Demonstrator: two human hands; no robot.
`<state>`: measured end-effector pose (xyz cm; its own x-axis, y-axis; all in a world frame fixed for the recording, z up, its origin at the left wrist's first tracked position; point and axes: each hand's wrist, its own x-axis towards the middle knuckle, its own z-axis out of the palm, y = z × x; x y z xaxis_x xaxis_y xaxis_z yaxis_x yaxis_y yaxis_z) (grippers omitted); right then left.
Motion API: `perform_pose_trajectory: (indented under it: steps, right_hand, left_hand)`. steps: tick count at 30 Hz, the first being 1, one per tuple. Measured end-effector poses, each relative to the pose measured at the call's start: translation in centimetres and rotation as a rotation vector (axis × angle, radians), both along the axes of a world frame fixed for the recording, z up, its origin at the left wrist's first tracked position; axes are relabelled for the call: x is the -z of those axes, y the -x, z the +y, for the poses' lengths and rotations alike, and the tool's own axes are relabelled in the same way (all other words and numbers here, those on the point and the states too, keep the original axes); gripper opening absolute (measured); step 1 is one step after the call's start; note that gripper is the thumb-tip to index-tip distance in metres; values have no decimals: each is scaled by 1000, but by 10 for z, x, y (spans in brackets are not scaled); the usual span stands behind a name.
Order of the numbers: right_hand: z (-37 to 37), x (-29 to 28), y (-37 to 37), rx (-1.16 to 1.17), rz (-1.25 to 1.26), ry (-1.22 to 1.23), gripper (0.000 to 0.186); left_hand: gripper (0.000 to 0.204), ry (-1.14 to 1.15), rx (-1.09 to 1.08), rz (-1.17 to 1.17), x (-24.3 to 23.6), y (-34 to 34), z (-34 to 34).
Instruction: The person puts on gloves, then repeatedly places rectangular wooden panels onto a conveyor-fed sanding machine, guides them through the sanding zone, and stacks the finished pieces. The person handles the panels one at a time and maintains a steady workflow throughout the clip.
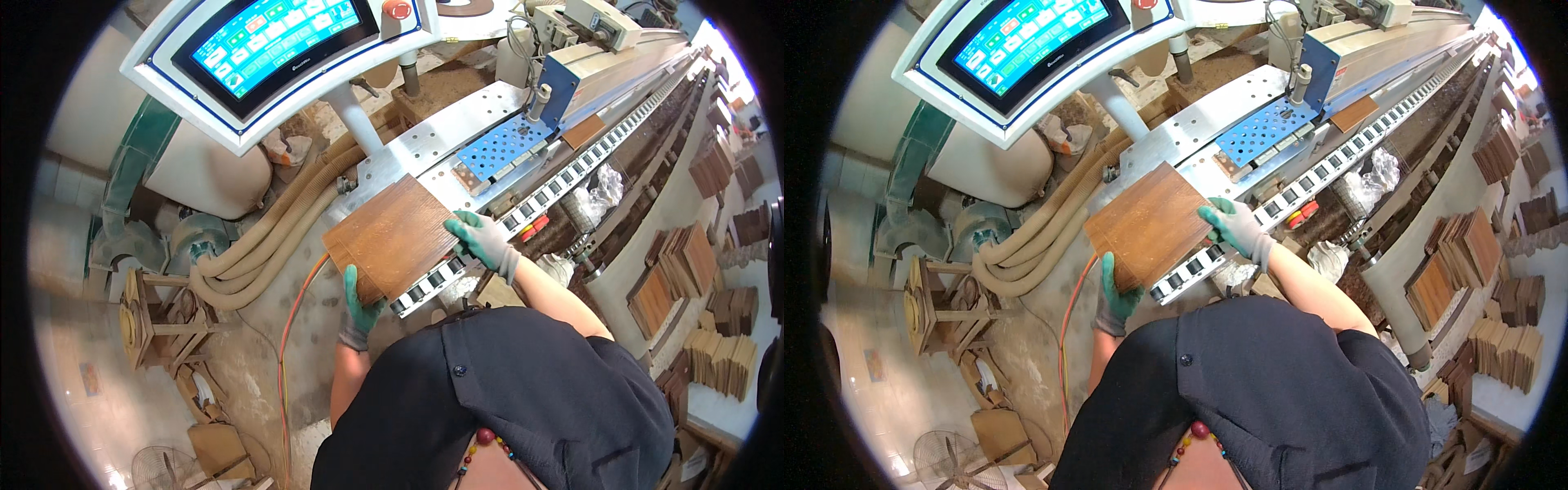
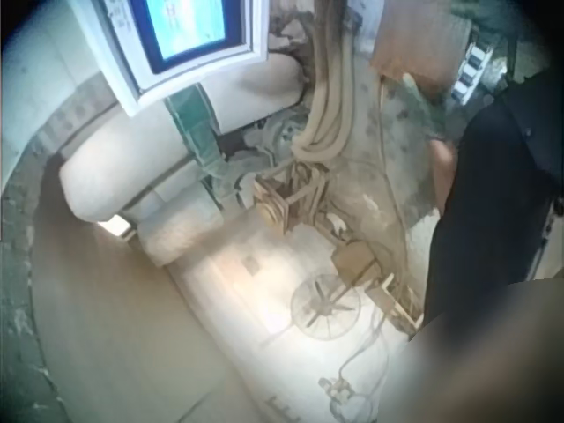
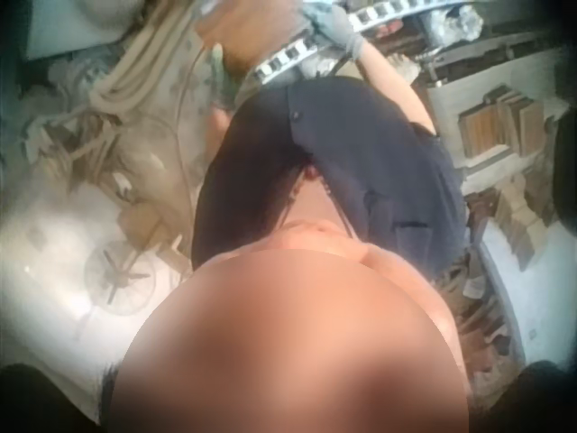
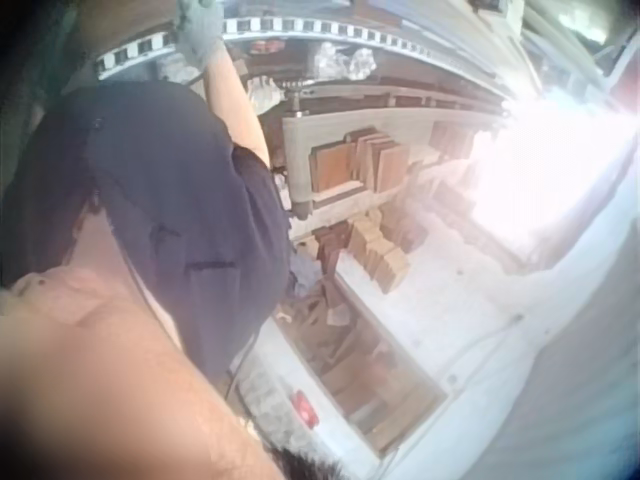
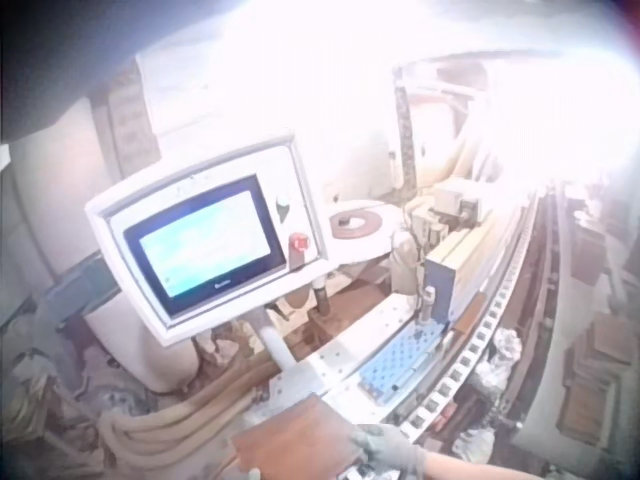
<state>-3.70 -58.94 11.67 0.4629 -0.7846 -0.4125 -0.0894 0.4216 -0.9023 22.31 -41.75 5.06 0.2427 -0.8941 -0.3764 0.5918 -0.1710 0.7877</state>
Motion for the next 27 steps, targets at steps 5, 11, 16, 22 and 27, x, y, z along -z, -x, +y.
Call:
perform_pose_trajectory:
  steps: [5,11,16,22,27]
  right_hand:
    - [-15,36,62,196,-339,-107,43]
    - [-51,65,125,415,-189,-27,39]
    - [-88,78,115,374,-99,48,37]
    - [-46,50,80,256,531,841,49]
    - [-2,35,26,-316,968,1253,52]
  left_hand:
    - [62,-77,11,133,-1,-2,-2]
    - [59,-163,-32,89,-19,4,-3]
    - [59,-175,-17,65,-18,4,-4]
    - [60,-162,-15,47,-6,-2,1]
    - [59,-169,-37,60,-10,-1,-3]
